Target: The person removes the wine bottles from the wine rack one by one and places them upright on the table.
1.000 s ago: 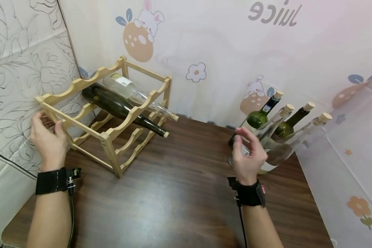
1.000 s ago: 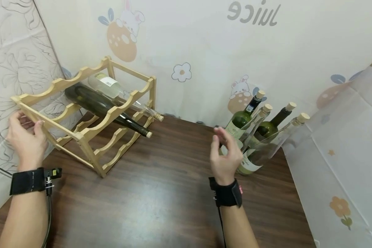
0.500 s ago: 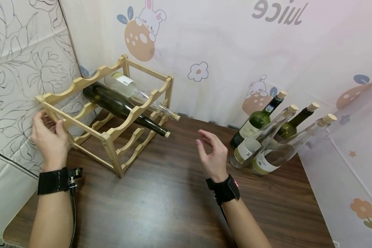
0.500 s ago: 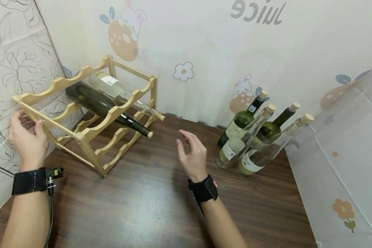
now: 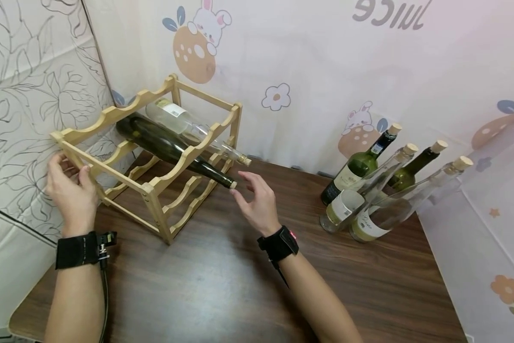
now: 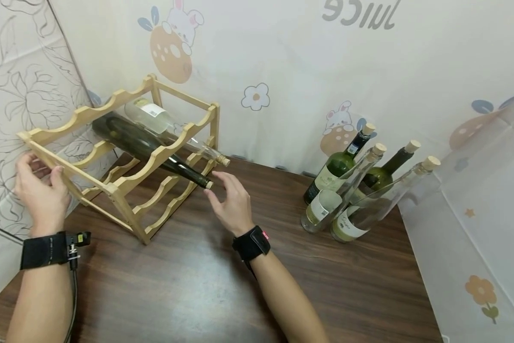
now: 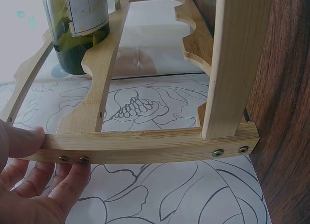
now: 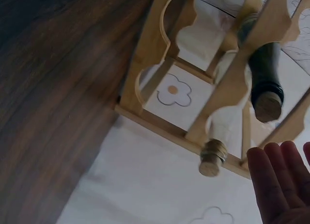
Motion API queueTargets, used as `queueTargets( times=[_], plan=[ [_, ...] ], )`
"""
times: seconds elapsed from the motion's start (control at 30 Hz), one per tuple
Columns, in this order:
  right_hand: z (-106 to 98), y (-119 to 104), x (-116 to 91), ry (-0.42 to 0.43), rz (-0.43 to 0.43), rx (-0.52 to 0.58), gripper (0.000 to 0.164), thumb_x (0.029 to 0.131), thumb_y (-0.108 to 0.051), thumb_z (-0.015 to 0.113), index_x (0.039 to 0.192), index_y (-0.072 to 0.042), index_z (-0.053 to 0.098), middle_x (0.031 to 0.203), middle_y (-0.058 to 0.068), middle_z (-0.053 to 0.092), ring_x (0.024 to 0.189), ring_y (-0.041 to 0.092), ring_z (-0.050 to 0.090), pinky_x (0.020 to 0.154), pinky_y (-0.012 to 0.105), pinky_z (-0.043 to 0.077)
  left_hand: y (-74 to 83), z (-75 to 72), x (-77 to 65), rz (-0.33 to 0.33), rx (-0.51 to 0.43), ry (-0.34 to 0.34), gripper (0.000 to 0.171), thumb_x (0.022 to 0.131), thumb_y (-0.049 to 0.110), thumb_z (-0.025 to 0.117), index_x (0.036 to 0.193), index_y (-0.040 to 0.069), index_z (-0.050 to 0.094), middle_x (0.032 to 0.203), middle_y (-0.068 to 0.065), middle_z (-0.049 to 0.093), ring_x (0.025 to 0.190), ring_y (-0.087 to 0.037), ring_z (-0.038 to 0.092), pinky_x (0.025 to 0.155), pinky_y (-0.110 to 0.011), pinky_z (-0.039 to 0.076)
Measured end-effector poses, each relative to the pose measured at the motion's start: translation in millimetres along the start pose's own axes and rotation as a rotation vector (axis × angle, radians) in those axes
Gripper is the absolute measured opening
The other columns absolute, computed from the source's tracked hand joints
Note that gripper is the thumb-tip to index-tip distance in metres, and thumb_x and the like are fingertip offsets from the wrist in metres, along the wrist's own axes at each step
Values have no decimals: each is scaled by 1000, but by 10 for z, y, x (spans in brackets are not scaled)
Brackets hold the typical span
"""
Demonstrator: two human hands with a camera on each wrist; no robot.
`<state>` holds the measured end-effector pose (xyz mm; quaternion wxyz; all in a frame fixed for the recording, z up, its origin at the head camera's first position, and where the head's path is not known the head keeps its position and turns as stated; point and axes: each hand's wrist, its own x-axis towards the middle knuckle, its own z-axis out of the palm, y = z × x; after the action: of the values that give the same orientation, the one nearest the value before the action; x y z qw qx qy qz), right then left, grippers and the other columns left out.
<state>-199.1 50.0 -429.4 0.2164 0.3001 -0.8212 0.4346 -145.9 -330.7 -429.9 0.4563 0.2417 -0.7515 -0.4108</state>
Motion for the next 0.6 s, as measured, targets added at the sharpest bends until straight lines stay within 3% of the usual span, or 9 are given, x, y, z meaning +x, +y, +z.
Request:
queueTargets(
  times=[0.43, 0.6],
  plan=[
    [274, 73, 85, -21, 73, -47, 54, 93, -19, 82, 140, -4, 61, 137, 16, 65, 122, 33, 67, 97, 45, 62, 3, -13, 6, 19, -16, 6, 39, 101, 7, 65, 138, 15, 61, 110, 28, 47, 97, 10, 54, 92, -8, 52],
    [398, 92, 107, 12, 137, 28, 59, 90, -14, 84, 142, -3, 59, 131, 18, 66, 118, 35, 68, 93, 47, 63, -1, -15, -6, -9, -8, -5, 40, 101, 7, 65, 140, 15, 61, 113, 25, 49, 97, 12, 51, 94, -10, 53]
  ],
)
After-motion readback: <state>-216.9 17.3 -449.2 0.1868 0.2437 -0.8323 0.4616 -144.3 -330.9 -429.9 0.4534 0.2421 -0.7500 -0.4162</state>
